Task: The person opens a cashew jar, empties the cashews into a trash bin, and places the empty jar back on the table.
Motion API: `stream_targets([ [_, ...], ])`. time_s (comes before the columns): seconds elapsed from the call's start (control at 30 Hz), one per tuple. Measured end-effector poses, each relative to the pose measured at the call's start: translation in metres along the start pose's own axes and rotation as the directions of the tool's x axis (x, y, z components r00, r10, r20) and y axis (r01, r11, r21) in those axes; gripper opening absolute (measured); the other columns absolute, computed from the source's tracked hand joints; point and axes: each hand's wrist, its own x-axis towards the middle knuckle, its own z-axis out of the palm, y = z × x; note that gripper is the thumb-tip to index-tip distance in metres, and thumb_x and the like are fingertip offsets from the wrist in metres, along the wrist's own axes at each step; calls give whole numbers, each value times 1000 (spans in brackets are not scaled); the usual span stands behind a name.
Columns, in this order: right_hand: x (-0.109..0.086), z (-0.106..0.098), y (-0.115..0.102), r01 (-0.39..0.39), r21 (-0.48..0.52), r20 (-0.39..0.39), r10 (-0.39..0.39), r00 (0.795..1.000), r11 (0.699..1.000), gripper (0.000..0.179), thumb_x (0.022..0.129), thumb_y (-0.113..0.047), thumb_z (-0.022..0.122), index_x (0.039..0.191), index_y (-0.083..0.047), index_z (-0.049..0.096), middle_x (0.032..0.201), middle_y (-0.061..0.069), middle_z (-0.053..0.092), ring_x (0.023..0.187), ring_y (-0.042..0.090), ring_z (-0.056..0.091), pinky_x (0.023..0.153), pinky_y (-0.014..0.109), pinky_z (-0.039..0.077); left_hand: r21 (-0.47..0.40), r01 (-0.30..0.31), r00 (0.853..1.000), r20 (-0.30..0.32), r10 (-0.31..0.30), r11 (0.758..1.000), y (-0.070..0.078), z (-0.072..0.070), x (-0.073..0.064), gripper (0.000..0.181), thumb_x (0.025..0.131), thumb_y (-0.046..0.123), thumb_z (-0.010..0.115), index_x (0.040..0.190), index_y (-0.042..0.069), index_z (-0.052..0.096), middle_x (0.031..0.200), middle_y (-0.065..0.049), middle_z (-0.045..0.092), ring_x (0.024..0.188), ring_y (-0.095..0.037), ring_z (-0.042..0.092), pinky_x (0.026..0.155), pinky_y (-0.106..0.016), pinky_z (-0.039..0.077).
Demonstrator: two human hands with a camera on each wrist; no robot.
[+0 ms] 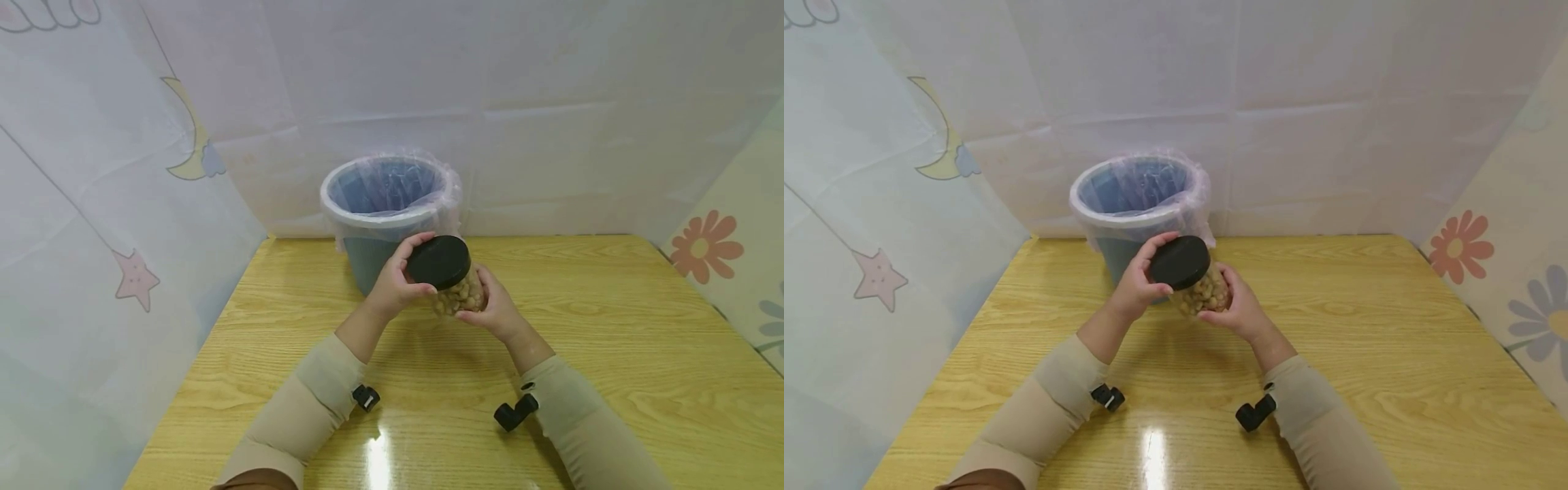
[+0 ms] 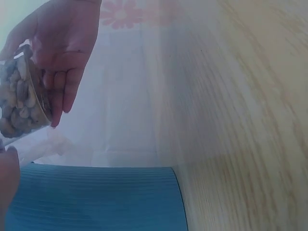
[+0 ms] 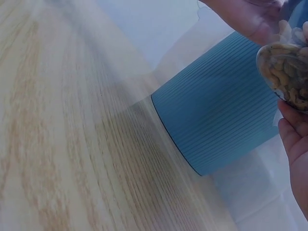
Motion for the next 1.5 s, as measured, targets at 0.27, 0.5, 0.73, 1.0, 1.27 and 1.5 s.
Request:
stream_targets([
  [0.27,0,-2,-1,18,124,47,-24,999,992,71,75,-4,74,133,-10,34,117,5,51,103,15,56,83,25,49,-159,18,995,101,-1,987,-2,-4,-2,112,60,39,81,142,-2,16,139,-26,26,119,-20,43,88,-22,44],
  [0.5,0,-5,1,49,172,113,-70,991,984,73,77,-11,73,137,-9,32,121,4,51,108,14,53,90,26,45,-137,47,981,194,-19,989,-4,-8,-3,114,61,45,80,143,-1,15,145,-18,25,125,-17,37,100,-28,35],
  [0.73,1,-4,2,117,200,159,-150,976,973,68,79,-11,71,136,-5,34,121,4,53,107,13,54,90,24,45,-184,87,962,270,-35,979,0,-10,-3,116,63,46,79,146,3,11,142,-10,32,125,-16,38,98,-28,37],
  [1.0,1,-3,-1,46,233,250,-105,963,971,63,81,-18,69,133,-6,36,115,5,56,101,14,57,86,27,48,-201,67,946,325,2,977,0,-11,-1,113,65,45,79,145,0,12,143,-7,33,128,-19,34,105,-34,30],
  [1.27,1,-4,0,30,224,261,-90,961,974,63,81,-15,69,134,-8,36,115,5,55,100,14,56,86,27,47,-159,81,961,274,-35,984,-1,-10,-3,115,61,47,81,142,-3,17,134,0,38,123,-17,38,103,-34,33],
  [1.5,2,-5,1,48,176,187,-81,979,983,65,78,-13,71,133,-8,37,114,5,55,99,14,56,85,27,48,-132,110,981,176,-86,985,-2,-8,-4,116,57,46,83,140,-4,19,136,-13,35,119,-18,41,95,-28,40],
])
